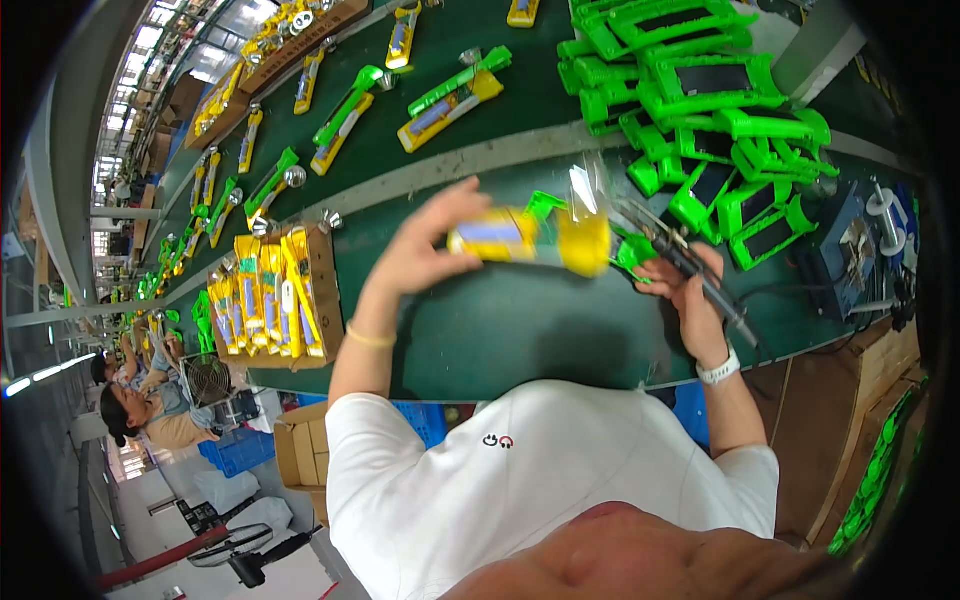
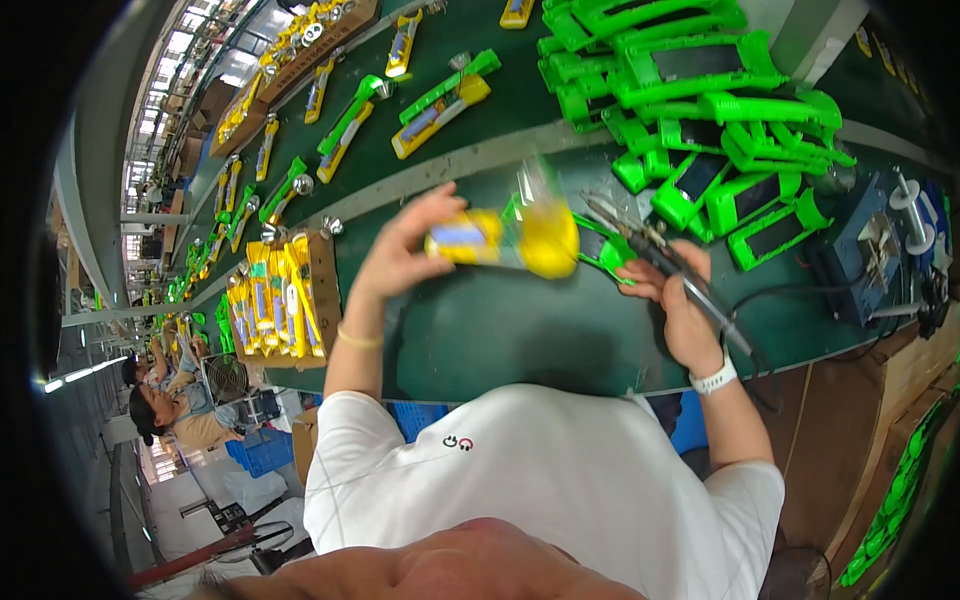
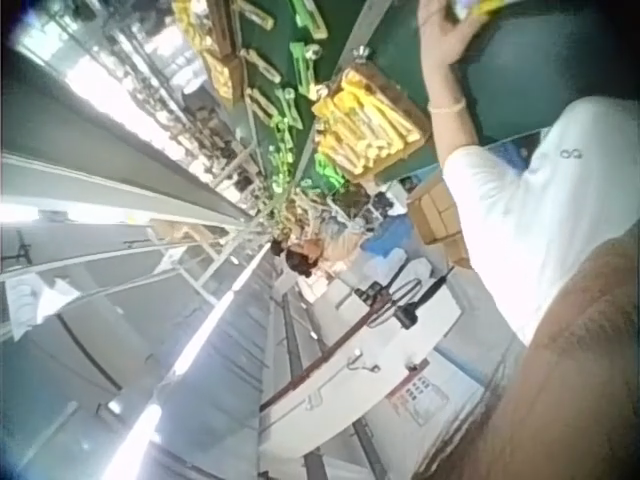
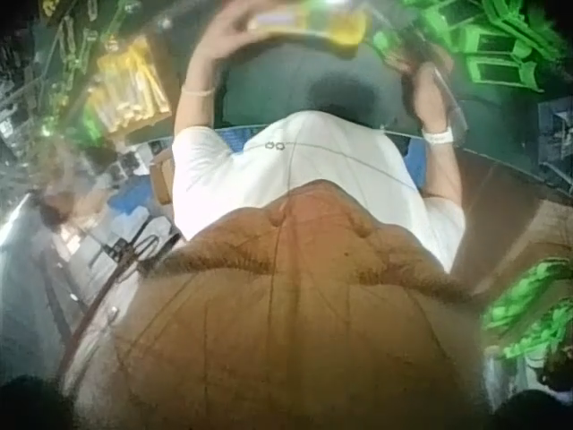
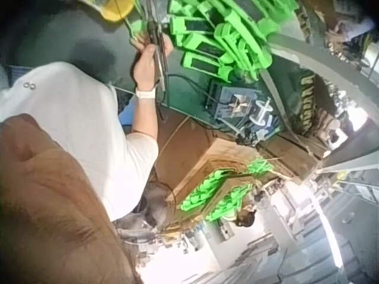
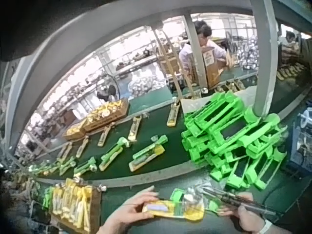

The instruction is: Soldering wires onto circuit boards for solar-powered flashlights on an industrial assembly line.

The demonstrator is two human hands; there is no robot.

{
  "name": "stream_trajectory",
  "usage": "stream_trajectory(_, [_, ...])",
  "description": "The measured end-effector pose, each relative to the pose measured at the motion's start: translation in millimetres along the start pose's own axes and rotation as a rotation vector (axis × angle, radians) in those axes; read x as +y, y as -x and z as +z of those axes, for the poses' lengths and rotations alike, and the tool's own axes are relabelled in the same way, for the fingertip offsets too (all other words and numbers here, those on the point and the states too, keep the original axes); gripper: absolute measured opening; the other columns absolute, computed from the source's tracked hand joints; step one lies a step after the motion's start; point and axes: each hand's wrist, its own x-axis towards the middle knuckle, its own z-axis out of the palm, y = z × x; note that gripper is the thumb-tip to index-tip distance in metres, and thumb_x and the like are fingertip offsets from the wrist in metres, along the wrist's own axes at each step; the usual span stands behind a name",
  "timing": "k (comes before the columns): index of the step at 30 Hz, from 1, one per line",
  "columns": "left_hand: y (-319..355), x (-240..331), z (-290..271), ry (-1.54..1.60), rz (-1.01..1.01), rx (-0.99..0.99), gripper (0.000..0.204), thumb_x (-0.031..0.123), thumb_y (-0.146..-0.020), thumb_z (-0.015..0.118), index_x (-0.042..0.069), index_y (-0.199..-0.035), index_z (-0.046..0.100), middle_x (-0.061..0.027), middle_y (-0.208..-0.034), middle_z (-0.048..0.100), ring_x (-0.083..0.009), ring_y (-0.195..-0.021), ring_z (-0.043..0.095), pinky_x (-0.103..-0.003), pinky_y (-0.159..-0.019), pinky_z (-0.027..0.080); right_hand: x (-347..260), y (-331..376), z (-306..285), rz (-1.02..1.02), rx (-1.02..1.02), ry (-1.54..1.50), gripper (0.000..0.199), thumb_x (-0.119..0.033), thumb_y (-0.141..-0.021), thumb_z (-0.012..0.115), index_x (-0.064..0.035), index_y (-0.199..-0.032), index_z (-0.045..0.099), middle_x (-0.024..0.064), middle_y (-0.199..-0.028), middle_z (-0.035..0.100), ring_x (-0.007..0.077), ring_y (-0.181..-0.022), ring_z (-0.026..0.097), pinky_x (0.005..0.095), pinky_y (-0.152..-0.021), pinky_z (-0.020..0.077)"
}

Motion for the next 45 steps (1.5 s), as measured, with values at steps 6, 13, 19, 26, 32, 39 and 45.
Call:
stream_trajectory(6, [51, 31, 62, -0.327, -0.034, 0.086, 0.056, 0.015, -0.071, 0.071, 0.007, -0.122, 0.049, -0.0151, -0.129, 0.046, -0.0342, -0.125, 0.037, -0.045, -0.104, 0.029, 0, -2, 26, -0.054, -0.023, 0.161, 0.042, -0.033, -0.096, 0.037, -0.0044, -0.126, 0.029, 0.0154, -0.108, 0.056, 0.0168, -0.091, 0.057, 0.0247, -0.069, 0.0386])
stream_trajectory(13, [50, 49, 84, -0.732, 0.252, 0.313, 0.038, 0.009, -0.069, 0.07, 0.005, -0.106, 0.061, -0.0112, -0.116, 0.057, -0.0277, -0.105, 0.055, -0.037, -0.086, 0.044, -5, 30, 23, -0.267, 0.394, -0.077, 0.029, -0.024, -0.092, 0.049, -0.0052, -0.112, 0.042, 0.0106, -0.084, 0.057, 0.0138, -0.069, 0.053, 0.0243, -0.058, 0.0408])
stream_trajectory(19, [31, 48, 108, -0.252, 0.204, 0.381, 0.016, 0.003, -0.07, 0.069, 0.006, -0.085, 0.067, -0.0067, -0.085, 0.065, -0.0222, -0.077, 0.059, -0.031, -0.064, 0.045, -11, 39, 43, -0.176, 0.392, -0.044, 0.022, -0.013, -0.088, 0.055, -0.0061, -0.103, 0.04, 0.0065, -0.073, 0.049, 0.0124, -0.055, 0.048, 0.0224, -0.048, 0.0391])
stream_trajectory(26, [27, 57, 105, -0.364, 0.027, 0.366, 0.013, 0.002, -0.07, 0.069, 0.004, -0.082, 0.065, -0.0082, -0.082, 0.053, -0.0207, -0.076, 0.054, -0.029, -0.063, 0.047, -2, 32, 54, -0.063, 0.192, 0.028, 0.026, -0.003, -0.085, 0.057, -0.004, -0.097, 0.034, 0.0072, -0.074, 0.052, 0.0102, -0.054, 0.051, 0.023, -0.047, 0.0442])
stream_trajectory(32, [26, 57, 103, -0.339, -0.04, 0.337, 0.011, 0.004, -0.073, 0.068, 0.003, -0.082, 0.063, -0.0098, -0.087, 0.052, -0.0235, -0.08, 0.053, -0.031, -0.065, 0.046, -3, 30, 59, 0.035, 0.119, 0.061, 0.026, -0.003, -0.085, 0.058, -0.0033, -0.095, 0.034, 0.0073, -0.074, 0.054, 0.0099, -0.058, 0.055, 0.0217, -0.051, 0.0467])
stream_trajectory(39, [26, 58, 102, -0.41, 0.009, 0.307, 0.01, 0.004, -0.073, 0.067, 0.002, -0.081, 0.062, -0.0106, -0.089, 0.051, -0.0242, -0.078, 0.054, -0.032, -0.065, 0.046, -3, 26, 61, 0.079, 0.1, 0.056, 0.027, -0.003, -0.084, 0.059, -0.0029, -0.095, 0.034, 0.0074, -0.075, 0.054, 0.0101, -0.059, 0.056, 0.0217, -0.051, 0.0467])
stream_trajectory(45, [23, 62, 99, -0.42, -0.012, 0.27, 0.011, 0.004, -0.073, 0.067, 0.001, -0.081, 0.06, -0.0112, -0.088, 0.051, -0.0254, -0.078, 0.054, -0.033, -0.066, 0.047, -2, 26, 59, 0.048, 0.146, 0.031, 0.026, -0.001, -0.085, 0.057, -0.0034, -0.097, 0.034, 0.0068, -0.075, 0.053, 0.0109, -0.056, 0.055, 0.023, -0.051, 0.0464])
